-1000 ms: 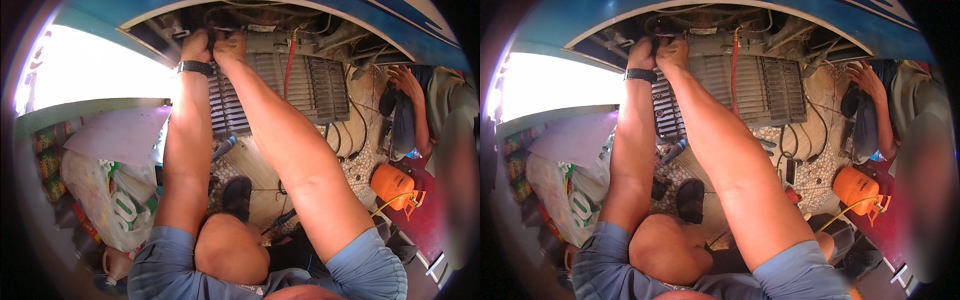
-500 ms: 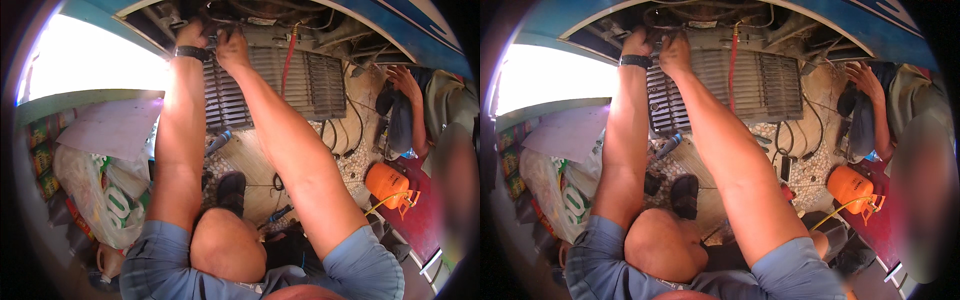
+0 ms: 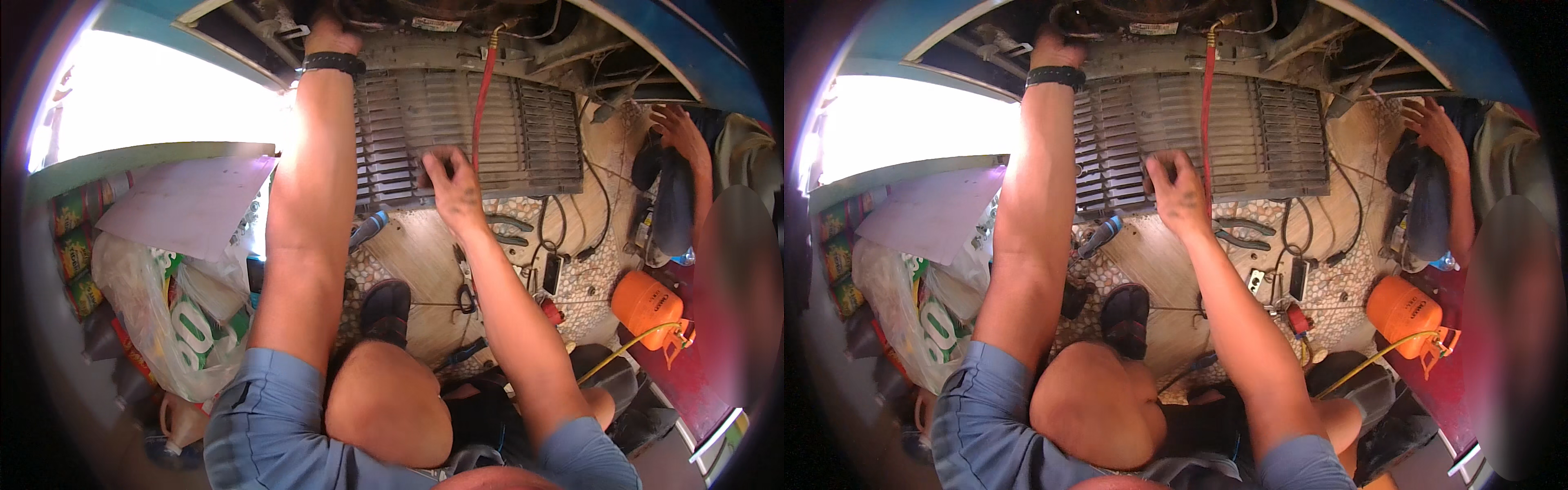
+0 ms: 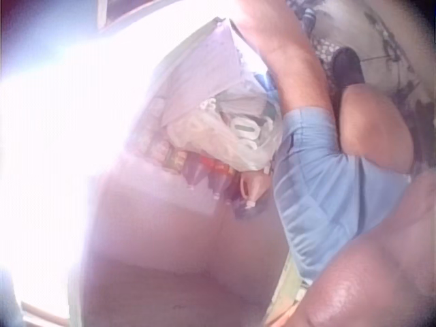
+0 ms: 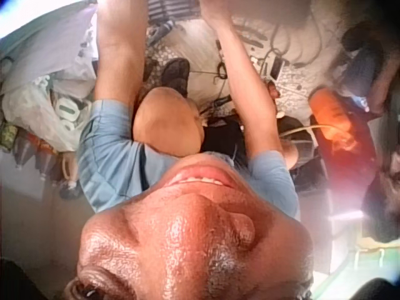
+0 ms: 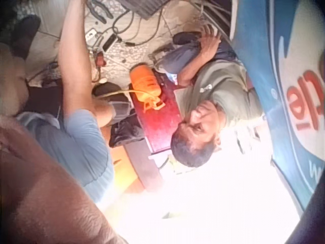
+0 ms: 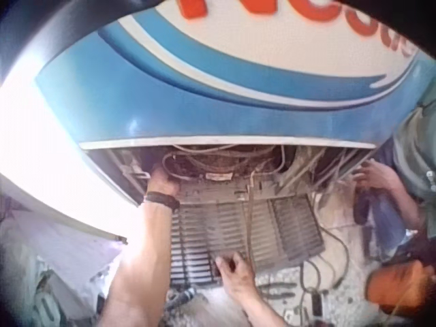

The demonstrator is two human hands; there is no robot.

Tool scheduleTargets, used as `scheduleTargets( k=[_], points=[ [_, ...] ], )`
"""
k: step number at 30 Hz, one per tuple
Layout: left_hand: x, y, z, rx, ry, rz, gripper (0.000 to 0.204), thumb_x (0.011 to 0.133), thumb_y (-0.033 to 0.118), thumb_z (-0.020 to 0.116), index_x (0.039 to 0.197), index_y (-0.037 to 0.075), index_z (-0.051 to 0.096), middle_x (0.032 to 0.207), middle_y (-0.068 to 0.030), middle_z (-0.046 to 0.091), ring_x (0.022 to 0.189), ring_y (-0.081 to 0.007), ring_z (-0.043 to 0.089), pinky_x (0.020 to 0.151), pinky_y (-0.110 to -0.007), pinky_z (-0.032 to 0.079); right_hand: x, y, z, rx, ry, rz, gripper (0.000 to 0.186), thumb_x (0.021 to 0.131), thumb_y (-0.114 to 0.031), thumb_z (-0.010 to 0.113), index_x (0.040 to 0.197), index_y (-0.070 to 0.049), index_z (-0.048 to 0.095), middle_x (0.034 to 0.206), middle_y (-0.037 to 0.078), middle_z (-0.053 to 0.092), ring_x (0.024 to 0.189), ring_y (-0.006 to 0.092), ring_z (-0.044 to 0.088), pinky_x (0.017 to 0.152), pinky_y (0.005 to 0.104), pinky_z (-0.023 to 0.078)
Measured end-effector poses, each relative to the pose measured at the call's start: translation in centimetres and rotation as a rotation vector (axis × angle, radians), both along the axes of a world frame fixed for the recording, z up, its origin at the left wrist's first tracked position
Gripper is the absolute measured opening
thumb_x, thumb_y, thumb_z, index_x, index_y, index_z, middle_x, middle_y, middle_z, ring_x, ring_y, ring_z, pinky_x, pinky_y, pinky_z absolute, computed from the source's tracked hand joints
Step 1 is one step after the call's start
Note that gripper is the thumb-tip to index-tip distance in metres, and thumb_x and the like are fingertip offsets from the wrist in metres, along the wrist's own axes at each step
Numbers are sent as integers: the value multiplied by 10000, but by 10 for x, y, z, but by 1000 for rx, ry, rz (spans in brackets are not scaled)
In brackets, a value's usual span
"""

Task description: The person performs maintenance on an ice cream freezer by manipulating internal wires and components using pliers and a screwdriver, while connecting pressure gauges and a refrigerant tank.

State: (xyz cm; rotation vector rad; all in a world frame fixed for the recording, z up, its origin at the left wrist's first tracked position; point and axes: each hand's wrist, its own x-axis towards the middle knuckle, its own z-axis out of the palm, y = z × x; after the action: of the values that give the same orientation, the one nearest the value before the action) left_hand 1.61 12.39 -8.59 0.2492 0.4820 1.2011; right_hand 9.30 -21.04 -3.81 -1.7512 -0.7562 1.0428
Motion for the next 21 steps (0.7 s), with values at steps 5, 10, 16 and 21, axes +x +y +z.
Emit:
scheduleTargets(
  k=[5, 10, 16, 21],
  points=[
    [-4, 4, -4, 289, 193, -199, 285, 1004, 207, 442, 1156, 35, 610, 1113, -182, 669, 998, -360, 653, 824, -553, 557, -7, -61, 4, -133, 167, -53, 212, 969, -226, 618, 1021, -23, 586, 826, 46, 656, 711, 118, 630, 690, 284, 506],
    [-21, 32, -2, 43, 188, -55, 203, 958, 212, 580, 1114, 90, 626, 1065, -112, 667, 931, -267, 631, 808, -421, 538, -6, -82, 8, -219, 197, -18, 185, 982, -197, 606, 1036, -21, 587, 853, 27, 632, 755, 107, 627, 736, 264, 510],
    [-19, 36, -1, -156, 114, -21, 130, 903, 120, 644, 1032, 120, 658, 947, -58, 682, 821, -204, 631, 699, -333, 535, 12, -100, -4, -261, 212, -46, 179, 987, -189, 596, 1045, -20, 581, 875, 31, 636, 763, 109, 626, 735, 266, 508],
    [2, 4, 32, -148, 164, -77, 152, 840, 68, 701, 980, 123, 681, 912, -51, 694, 800, -184, 644, 615, -306, 529, 21, -111, -6, -259, 102, -46, 216, 953, -220, 634, 1033, -25, 589, 855, 88, 675, 749, 166, 673, 714, 318, 528]
  ],
)
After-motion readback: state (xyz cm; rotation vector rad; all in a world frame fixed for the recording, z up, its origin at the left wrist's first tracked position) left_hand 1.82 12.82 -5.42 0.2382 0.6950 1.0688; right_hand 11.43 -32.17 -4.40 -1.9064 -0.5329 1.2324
